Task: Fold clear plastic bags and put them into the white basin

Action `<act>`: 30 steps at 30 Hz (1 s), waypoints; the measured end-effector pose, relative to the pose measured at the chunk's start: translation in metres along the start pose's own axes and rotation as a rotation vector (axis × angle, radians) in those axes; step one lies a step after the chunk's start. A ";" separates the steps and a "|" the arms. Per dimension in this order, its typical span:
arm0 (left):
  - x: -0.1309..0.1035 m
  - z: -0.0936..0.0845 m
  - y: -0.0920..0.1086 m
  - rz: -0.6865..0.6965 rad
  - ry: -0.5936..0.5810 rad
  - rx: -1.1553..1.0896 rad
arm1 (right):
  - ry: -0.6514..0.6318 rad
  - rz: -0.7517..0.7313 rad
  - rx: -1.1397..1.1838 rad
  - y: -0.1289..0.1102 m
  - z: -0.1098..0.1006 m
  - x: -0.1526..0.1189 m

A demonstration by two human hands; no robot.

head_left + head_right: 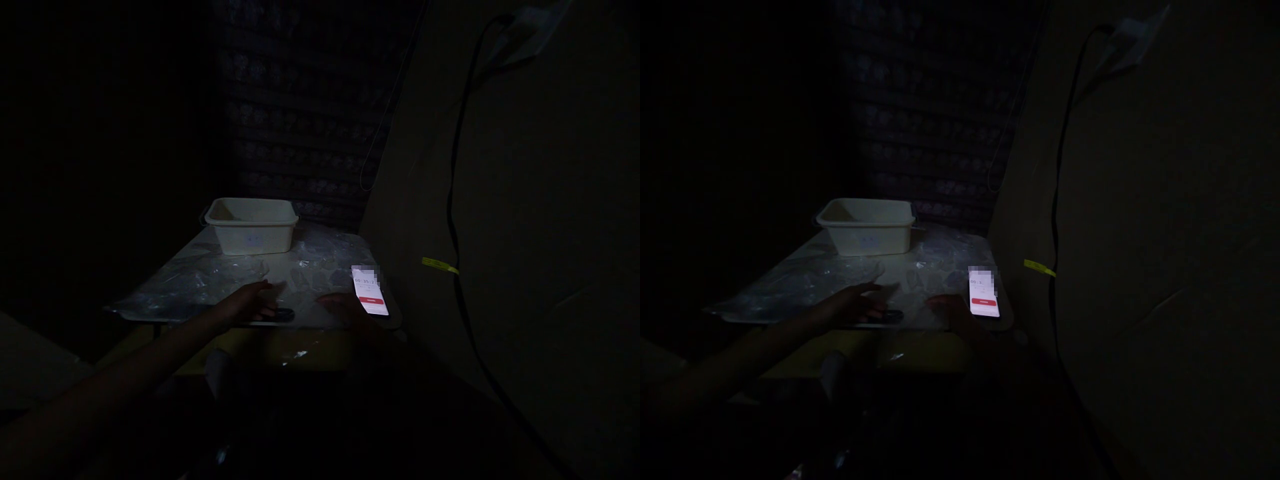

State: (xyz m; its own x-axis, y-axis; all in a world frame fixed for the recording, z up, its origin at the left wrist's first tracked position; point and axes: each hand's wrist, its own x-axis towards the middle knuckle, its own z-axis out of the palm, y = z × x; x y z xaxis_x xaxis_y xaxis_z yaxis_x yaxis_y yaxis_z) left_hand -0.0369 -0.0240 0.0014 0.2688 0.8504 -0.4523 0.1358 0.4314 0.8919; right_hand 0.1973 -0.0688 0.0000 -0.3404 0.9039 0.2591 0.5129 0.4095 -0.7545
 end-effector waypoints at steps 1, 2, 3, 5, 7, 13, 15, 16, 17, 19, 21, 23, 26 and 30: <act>-0.001 0.001 0.004 -0.033 -0.013 -0.039 | -0.012 -0.004 0.014 0.004 0.000 0.002; -0.003 0.002 0.007 -0.056 -0.013 -0.045 | -0.008 -0.002 0.024 0.009 0.000 0.004; -0.005 0.003 0.010 -0.072 -0.008 -0.029 | 0.002 0.002 0.023 0.013 0.000 0.006; -0.010 0.003 0.014 -0.104 -0.046 0.016 | 0.043 0.005 -0.012 0.018 -0.001 0.007; -0.013 0.004 0.015 -0.169 -0.127 0.059 | 0.069 -0.001 -0.063 0.019 -0.003 0.006; -0.007 0.009 0.012 -0.091 -0.304 -0.215 | 0.060 -0.002 -0.046 0.010 -0.007 0.001; -0.001 0.008 0.012 -0.020 -0.308 -0.312 | 0.047 0.012 0.021 0.009 -0.006 0.001; 0.001 0.007 0.013 0.004 -0.313 -0.346 | 0.032 0.020 0.048 0.010 -0.006 0.002; 0.004 0.007 0.013 0.017 -0.316 -0.368 | 0.012 0.027 0.066 0.010 -0.006 0.002; 0.010 0.005 0.016 0.031 -0.310 -0.396 | -0.030 0.037 0.083 0.011 -0.006 0.003; 0.015 0.005 0.018 0.063 -0.277 -0.414 | -0.058 0.035 0.090 0.012 -0.006 0.002; 0.021 0.007 0.022 0.138 -0.224 -0.422 | -0.067 0.033 0.108 0.014 -0.006 0.001; 0.028 0.009 0.027 0.302 -0.124 -0.356 | -0.083 0.027 0.134 0.018 -0.004 0.001; 0.028 0.003 0.032 0.597 0.147 0.165 | -0.072 0.046 0.073 0.022 0.001 0.005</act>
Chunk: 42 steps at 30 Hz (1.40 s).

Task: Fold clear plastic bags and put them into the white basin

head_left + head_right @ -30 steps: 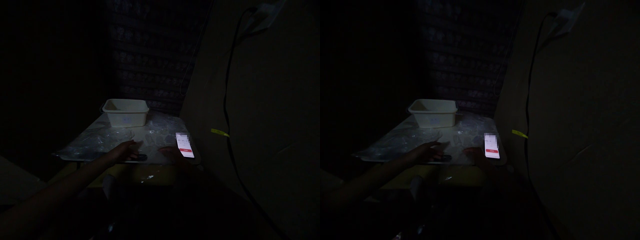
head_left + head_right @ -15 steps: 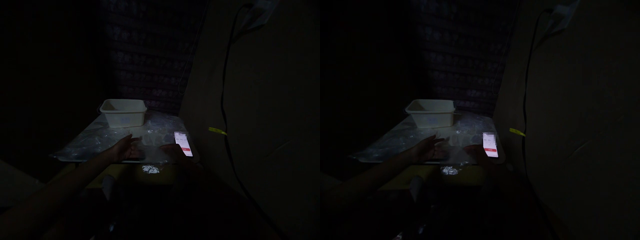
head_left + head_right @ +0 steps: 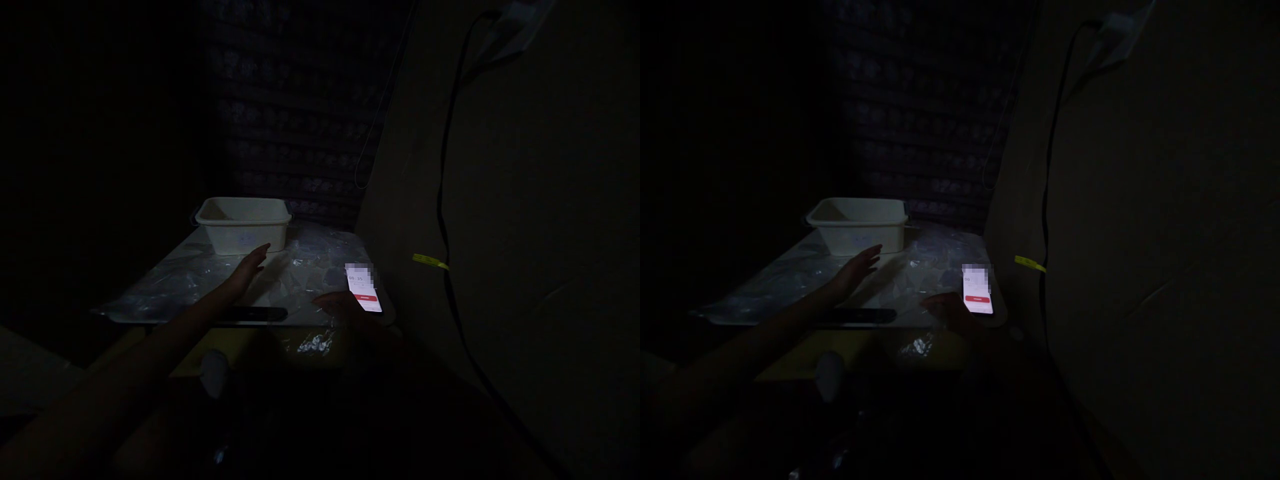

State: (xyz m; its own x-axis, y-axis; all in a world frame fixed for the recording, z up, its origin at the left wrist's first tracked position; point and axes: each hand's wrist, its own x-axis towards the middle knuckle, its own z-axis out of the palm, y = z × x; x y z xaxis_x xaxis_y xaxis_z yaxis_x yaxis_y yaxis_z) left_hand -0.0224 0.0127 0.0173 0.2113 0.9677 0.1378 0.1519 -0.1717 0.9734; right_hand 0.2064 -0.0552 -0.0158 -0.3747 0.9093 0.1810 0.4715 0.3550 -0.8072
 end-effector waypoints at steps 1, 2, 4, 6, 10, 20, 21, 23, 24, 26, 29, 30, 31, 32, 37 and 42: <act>-0.003 -0.004 0.001 0.098 -0.021 0.197 | 0.007 0.006 -0.014 0.000 0.001 0.001; -0.007 -0.008 0.001 0.194 -0.070 0.393 | 0.011 0.007 -0.023 0.001 0.002 0.002; -0.022 -0.014 0.000 0.341 -0.246 0.699 | 0.032 -0.012 -0.045 0.003 0.003 0.002; -0.042 -0.016 -0.004 0.410 -0.413 0.899 | 0.080 -0.034 -0.088 0.006 0.005 0.002; -0.076 -0.003 -0.015 0.457 -0.487 1.084 | 0.149 -0.041 -0.191 0.007 0.012 0.003; -0.063 0.002 -0.015 0.664 -0.250 0.985 | 0.102 -0.061 -0.151 0.001 0.025 0.005; -0.063 -0.001 -0.015 0.668 -0.253 0.998 | 0.101 -0.068 -0.185 0.001 0.025 0.005; -0.065 -0.009 -0.017 0.647 -0.250 1.019 | 0.070 -0.114 -0.274 -0.001 0.024 0.005; -0.067 -0.012 -0.019 0.624 -0.236 1.019 | 0.049 -0.147 -0.321 -0.002 0.024 0.005; -0.070 -0.018 -0.024 0.567 -0.210 0.993 | 0.017 -0.212 -0.402 -0.005 0.025 0.005; -0.073 -0.021 -0.029 0.493 -0.222 0.915 | 0.039 -0.253 -0.474 -0.008 0.028 0.006; -0.074 -0.021 -0.030 0.475 -0.238 0.891 | 0.045 -0.260 -0.478 -0.008 0.029 0.006; -0.075 -0.021 -0.030 0.456 -0.250 0.874 | 0.040 -0.266 -0.472 -0.007 0.030 0.006; -0.075 -0.020 -0.030 0.441 -0.256 0.864 | 0.034 -0.272 -0.459 -0.007 0.030 0.007; -0.072 -0.020 -0.032 0.367 -0.259 0.846 | 0.053 -0.254 -0.325 -0.005 0.029 0.007; -0.068 -0.024 -0.033 0.212 -0.177 0.740 | 0.094 -0.067 -0.167 -0.006 0.026 0.007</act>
State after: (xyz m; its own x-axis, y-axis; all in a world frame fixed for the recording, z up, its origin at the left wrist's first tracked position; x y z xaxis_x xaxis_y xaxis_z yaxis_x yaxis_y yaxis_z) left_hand -0.0654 -0.0432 -0.0199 0.4486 0.8674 0.2154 0.6809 -0.4878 0.5462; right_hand 0.1801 -0.0562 -0.0243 -0.3370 0.8961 0.2890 0.5772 0.4391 -0.6885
